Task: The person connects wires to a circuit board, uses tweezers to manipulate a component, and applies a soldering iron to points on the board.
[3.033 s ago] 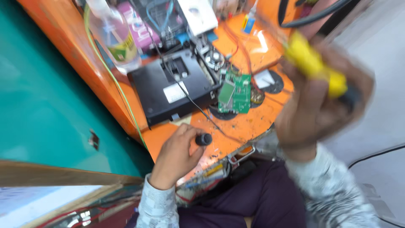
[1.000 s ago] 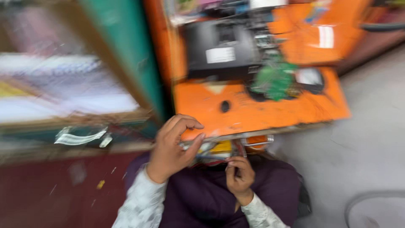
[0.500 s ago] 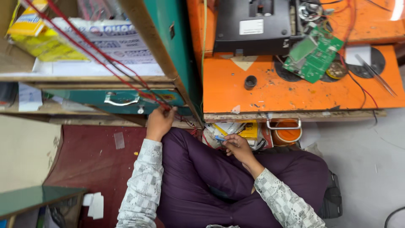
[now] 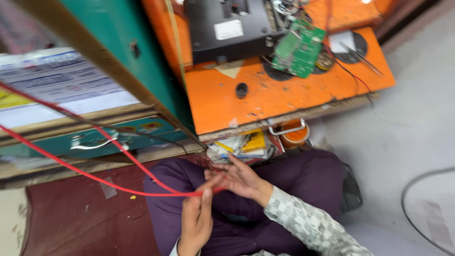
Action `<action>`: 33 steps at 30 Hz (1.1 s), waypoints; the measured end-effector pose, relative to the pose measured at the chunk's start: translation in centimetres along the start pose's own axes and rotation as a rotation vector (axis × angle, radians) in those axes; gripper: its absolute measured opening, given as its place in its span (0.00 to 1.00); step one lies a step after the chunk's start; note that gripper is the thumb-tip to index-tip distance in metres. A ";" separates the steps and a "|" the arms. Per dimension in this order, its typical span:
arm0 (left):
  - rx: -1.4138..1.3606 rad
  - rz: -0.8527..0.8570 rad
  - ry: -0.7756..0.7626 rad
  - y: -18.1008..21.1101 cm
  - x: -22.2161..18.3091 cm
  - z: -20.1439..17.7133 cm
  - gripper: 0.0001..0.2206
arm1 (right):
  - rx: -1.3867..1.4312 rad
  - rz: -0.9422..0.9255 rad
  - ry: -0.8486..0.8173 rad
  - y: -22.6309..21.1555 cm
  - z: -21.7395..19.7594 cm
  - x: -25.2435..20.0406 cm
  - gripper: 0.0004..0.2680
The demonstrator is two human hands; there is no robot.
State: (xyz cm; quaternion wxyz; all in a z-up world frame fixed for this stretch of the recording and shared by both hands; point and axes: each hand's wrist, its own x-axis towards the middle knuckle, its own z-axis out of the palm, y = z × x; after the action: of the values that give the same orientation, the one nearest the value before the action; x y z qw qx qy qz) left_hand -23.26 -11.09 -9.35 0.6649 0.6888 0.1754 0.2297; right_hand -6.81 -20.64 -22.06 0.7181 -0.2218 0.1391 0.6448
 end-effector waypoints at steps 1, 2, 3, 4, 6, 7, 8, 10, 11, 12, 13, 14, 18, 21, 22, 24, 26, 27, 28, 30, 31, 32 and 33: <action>-0.239 -0.090 -0.091 -0.3 -1.2 0.3 0.18 | 0.060 -0.079 0.040 0.1 -1.6 1.2 0.15; -0.364 -0.091 -0.133 -0.5 -2.3 -0.2 0.19 | 0.112 -0.155 0.070 -0.4 -3.8 2.5 0.12; -0.453 -0.101 -0.169 -0.9 -3.0 -0.6 0.19 | 0.155 -0.202 0.164 -0.9 -6.4 3.5 0.10; -0.466 -0.118 -0.174 -1.1 -3.5 -1.0 0.19 | 0.198 -0.245 0.252 -1.7 -9.1 4.8 0.09; -0.481 -0.134 -0.181 -1.2 -4.4 -1.8 0.19 | 0.307 -0.322 0.434 -3.8 -12.6 5.8 0.07; -0.462 -0.140 -0.171 -1.2 -4.7 -2.1 0.19 | 0.375 -0.357 0.528 -5.1 -13.9 5.7 0.06; -0.452 -0.149 -0.170 -1.2 -4.8 -2.1 0.19 | 0.397 -0.383 0.535 -6.2 -14.8 5.4 0.06; -0.420 -0.150 -0.157 -1.1 -4.6 -2.0 0.20 | 0.437 -0.433 0.544 -7.8 -15.8 4.5 0.05; -0.404 -0.148 -0.151 -1.0 -4.1 -1.8 0.20 | 0.395 -0.465 0.563 -8.2 -15.8 4.0 0.04; -0.381 -0.142 -0.138 -0.9 -4.4 -2.0 0.20 | 0.357 -0.492 0.581 -8.3 -15.5 3.5 0.04; -0.357 -0.138 -0.127 -0.8 -4.4 -2.2 0.20 | 0.318 -0.519 0.600 -8.3 -15.0 3.0 0.04; -0.334 -0.136 -0.115 -0.6 -4.3 -2.2 0.21 | 0.336 -0.590 0.632 -8.2 -14.2 2.4 0.04; -0.211 -0.108 -0.060 0.0 -4.1 -2.2 0.22 | 0.214 -0.926 0.684 -6.3 -6.6 -2.3 0.08; -0.047 -0.019 0.004 0.8 -3.5 -1.1 0.24 | -0.111 -1.147 0.653 -1.8 1.3 -5.7 0.15; 0.026 0.035 0.024 1.2 -2.8 -0.9 0.24 | -0.246 -1.212 0.599 0.0 3.1 -6.4 0.17; 0.149 0.140 0.053 2.1 -1.4 -0.3 0.25 | -0.475 -1.327 0.432 3.7 4.8 -7.5 0.22; 0.227 0.205 0.064 2.9 -0.3 0.6 0.26 | -0.579 -1.357 0.221 7.9 4.0 -8.0 0.23; 0.063 0.057 -0.113 3.3 0.3 1.0 0.27 | -0.588 -1.336 0.122 10.3 3.1 -8.3 0.24; -0.191 -0.145 -0.290 3.4 1.6 1.8 0.27 | -0.588 -1.285 0.058 12.5 2.1 -8.3 0.24; -0.669 -0.586 -0.494 4.1 4.6 2.9 0.29 | -0.701 -1.175 -0.129 15.6 -0.6 -8.7 0.23; -0.642 -0.589 -0.499 4.6 5.5 3.3 0.28 | -0.812 -1.111 -0.253 15.8 -2.1 -8.8 0.21; -0.611 -0.600 -0.501 5.1 6.1 3.5 0.27 | -0.874 -1.086 -0.289 15.7 -3.3 -8.4 0.18; -0.591 -0.524 -0.484 5.5 6.5 3.8 0.27 | -0.936 -1.061 -0.325 15.4 -4.0 -7.9 0.16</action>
State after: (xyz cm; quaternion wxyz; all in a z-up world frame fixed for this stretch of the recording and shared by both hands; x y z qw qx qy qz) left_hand -16.07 -10.99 -3.39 0.8902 0.4359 0.1103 -0.0731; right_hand -22.72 -28.42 -23.84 0.7757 -0.4450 -0.3861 0.2263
